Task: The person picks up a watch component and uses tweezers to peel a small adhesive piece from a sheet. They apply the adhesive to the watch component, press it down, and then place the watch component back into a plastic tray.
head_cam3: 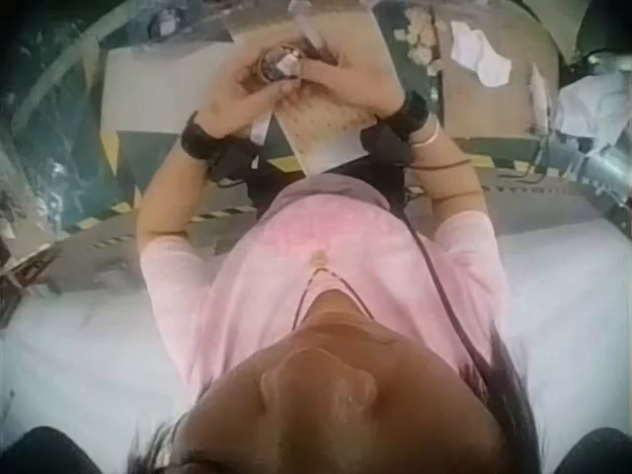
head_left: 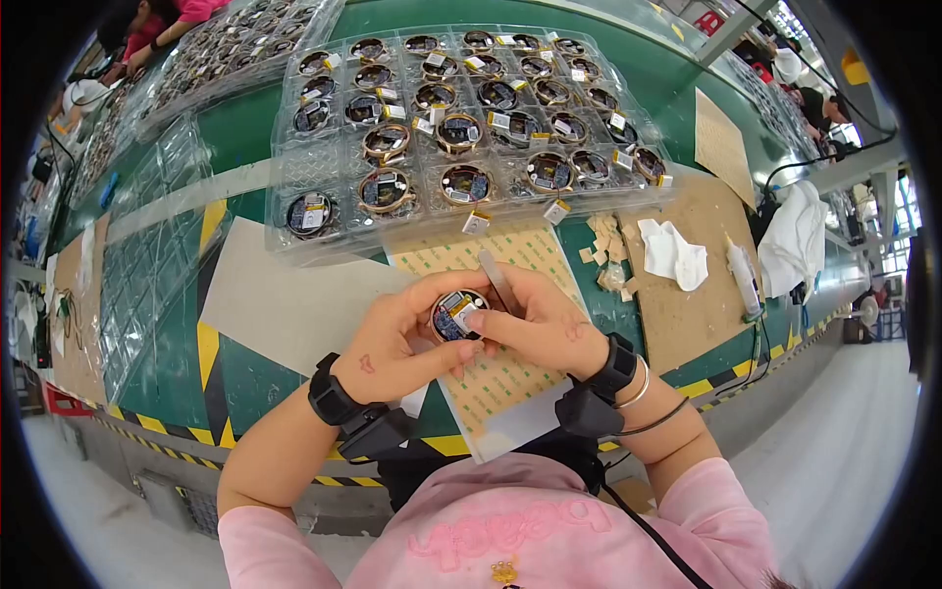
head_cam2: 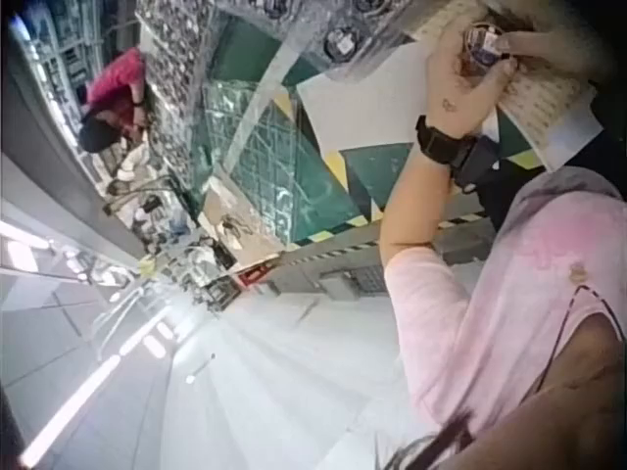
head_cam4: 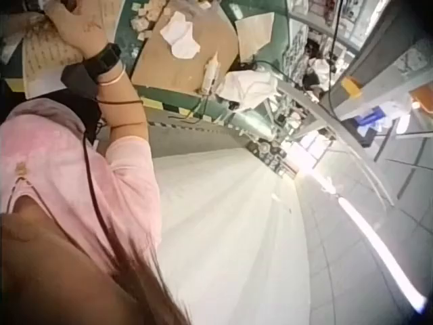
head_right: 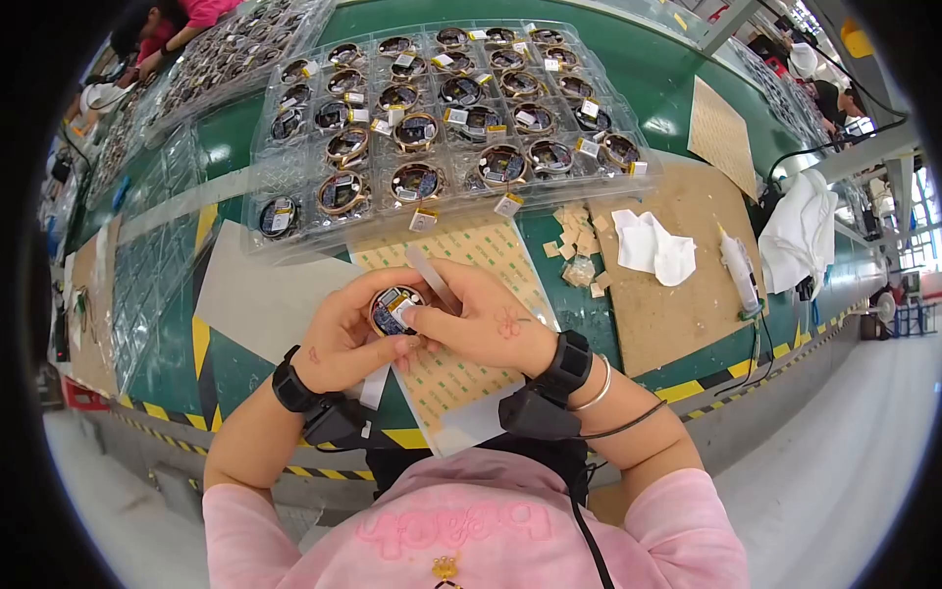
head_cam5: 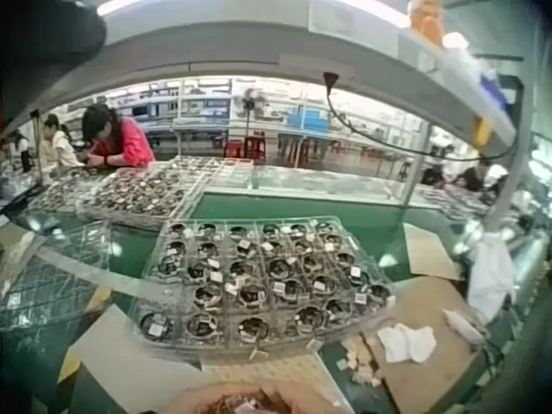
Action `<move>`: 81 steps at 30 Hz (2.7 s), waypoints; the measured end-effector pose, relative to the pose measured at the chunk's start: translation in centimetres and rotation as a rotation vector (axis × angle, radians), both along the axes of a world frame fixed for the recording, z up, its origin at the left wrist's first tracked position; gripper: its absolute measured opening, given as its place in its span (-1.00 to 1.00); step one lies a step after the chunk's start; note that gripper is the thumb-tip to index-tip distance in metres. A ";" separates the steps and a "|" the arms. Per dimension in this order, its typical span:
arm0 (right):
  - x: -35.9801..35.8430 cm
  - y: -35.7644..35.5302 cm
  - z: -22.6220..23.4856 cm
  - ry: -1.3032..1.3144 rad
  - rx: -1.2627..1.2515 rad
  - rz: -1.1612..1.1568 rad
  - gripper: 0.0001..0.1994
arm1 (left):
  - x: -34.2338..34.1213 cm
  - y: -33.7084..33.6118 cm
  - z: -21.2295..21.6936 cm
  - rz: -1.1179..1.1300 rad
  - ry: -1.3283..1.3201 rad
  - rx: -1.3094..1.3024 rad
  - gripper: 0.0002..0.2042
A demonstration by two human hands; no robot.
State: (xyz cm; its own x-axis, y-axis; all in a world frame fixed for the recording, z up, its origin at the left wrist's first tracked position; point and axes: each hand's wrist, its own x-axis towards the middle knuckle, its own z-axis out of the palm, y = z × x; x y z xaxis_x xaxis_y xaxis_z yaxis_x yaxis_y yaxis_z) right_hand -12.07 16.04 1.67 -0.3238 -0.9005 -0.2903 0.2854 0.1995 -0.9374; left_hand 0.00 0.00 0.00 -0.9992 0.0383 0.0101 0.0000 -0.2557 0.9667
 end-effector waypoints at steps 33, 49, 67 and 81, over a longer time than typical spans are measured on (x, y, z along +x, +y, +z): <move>0.5 0.2 -0.4 0.487 -0.106 -0.183 -0.81 | -0.8 0.1 -0.9 0.090 0.228 -0.193 -0.54; -8.8 8.8 3.9 0.747 -0.046 -0.802 -0.74 | 0.3 -0.4 -0.9 0.129 0.046 -0.138 -0.58; -22.2 22.5 -0.5 1.425 0.491 -0.916 -0.76 | -0.1 0.0 -0.5 0.140 0.060 -0.171 -0.62; -7.8 -8.7 9.6 1.165 0.060 -0.088 -0.84 | -0.3 -1.1 -1.9 0.196 0.236 -0.288 -0.68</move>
